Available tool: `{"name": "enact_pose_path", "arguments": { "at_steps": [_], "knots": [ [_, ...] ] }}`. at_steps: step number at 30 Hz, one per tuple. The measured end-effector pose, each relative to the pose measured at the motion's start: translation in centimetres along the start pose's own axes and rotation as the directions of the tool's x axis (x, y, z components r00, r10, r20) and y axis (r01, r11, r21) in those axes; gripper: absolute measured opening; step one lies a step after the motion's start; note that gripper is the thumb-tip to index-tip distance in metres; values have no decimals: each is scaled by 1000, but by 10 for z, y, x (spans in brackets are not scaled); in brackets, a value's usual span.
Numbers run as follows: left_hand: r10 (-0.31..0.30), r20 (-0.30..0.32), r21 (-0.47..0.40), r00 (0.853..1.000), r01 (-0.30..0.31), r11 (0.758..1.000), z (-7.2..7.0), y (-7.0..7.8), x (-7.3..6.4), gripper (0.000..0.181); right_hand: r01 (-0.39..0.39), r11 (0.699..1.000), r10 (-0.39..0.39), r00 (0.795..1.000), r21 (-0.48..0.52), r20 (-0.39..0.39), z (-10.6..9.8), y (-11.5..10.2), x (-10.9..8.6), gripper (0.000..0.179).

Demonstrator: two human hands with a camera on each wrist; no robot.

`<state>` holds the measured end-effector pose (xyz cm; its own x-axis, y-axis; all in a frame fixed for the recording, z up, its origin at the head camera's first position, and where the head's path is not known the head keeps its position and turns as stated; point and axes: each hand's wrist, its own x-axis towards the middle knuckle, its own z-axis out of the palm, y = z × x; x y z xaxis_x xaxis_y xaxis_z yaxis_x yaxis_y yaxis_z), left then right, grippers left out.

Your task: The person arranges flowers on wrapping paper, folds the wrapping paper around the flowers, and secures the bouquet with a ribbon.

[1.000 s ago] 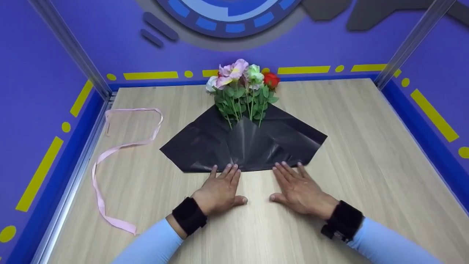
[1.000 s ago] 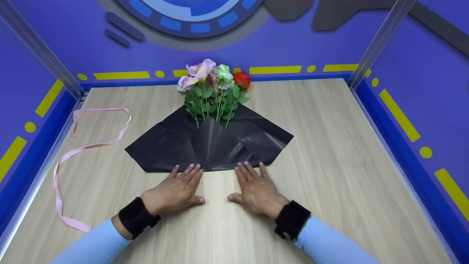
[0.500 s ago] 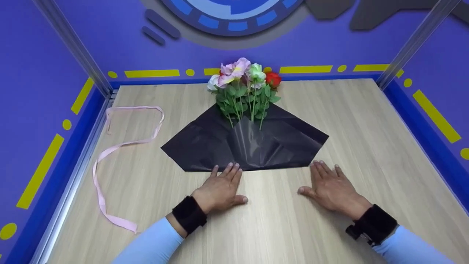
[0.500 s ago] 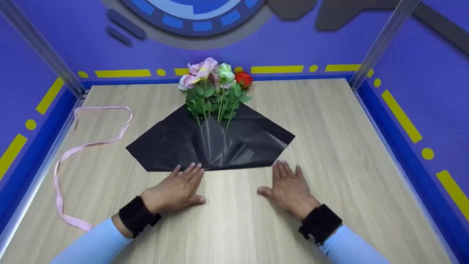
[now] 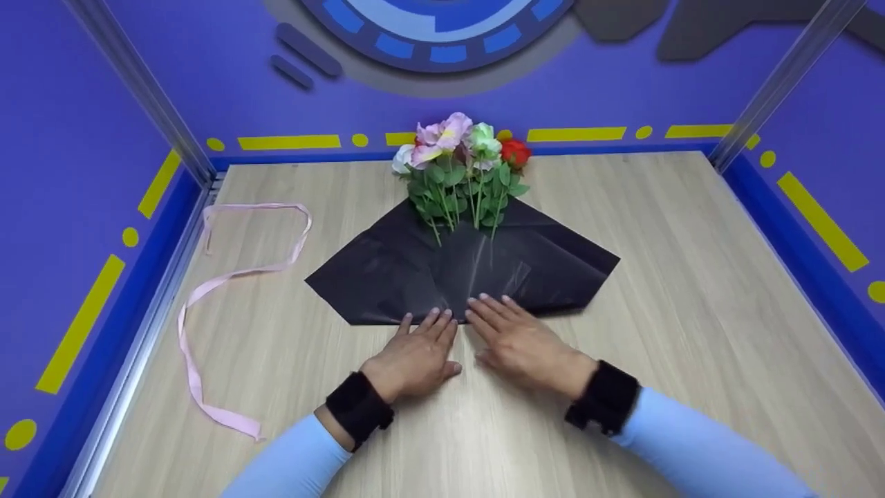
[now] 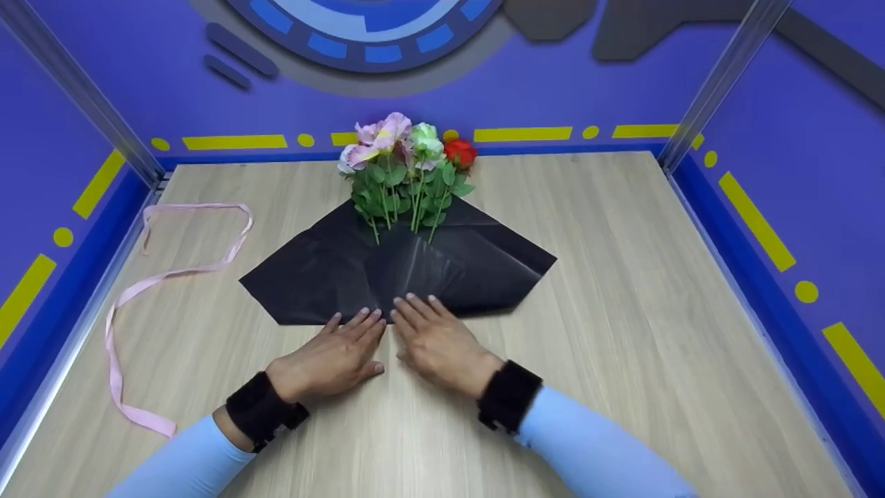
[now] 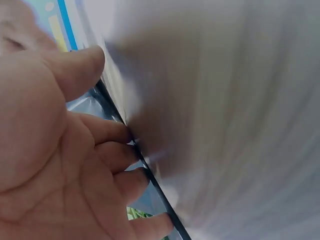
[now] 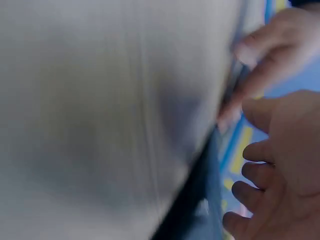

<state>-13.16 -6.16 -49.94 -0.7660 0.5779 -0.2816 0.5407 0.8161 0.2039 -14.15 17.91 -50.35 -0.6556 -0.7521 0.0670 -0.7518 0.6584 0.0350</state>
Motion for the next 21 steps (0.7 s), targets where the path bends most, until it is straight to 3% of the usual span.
{"name": "enact_pose_path", "arguments": {
  "at_steps": [4,10,14,21],
  "knots": [
    [22,-18,-7,1000,-22,1000,1,-4,0,69,-42,998,35,989,41,145,13,-1,25,71],
    [38,-94,-73,995,-45,996,2,-21,-4,58,-97,990,72,971,101,229,22,2,32,78],
    [-23,-200,-148,979,-7,989,-1,-47,-14,43,-110,985,75,967,136,242,22,0,32,80],
    [-184,-318,-239,930,109,965,-4,-96,-37,29,-128,980,87,963,149,255,22,1,32,80]
  ]
}}
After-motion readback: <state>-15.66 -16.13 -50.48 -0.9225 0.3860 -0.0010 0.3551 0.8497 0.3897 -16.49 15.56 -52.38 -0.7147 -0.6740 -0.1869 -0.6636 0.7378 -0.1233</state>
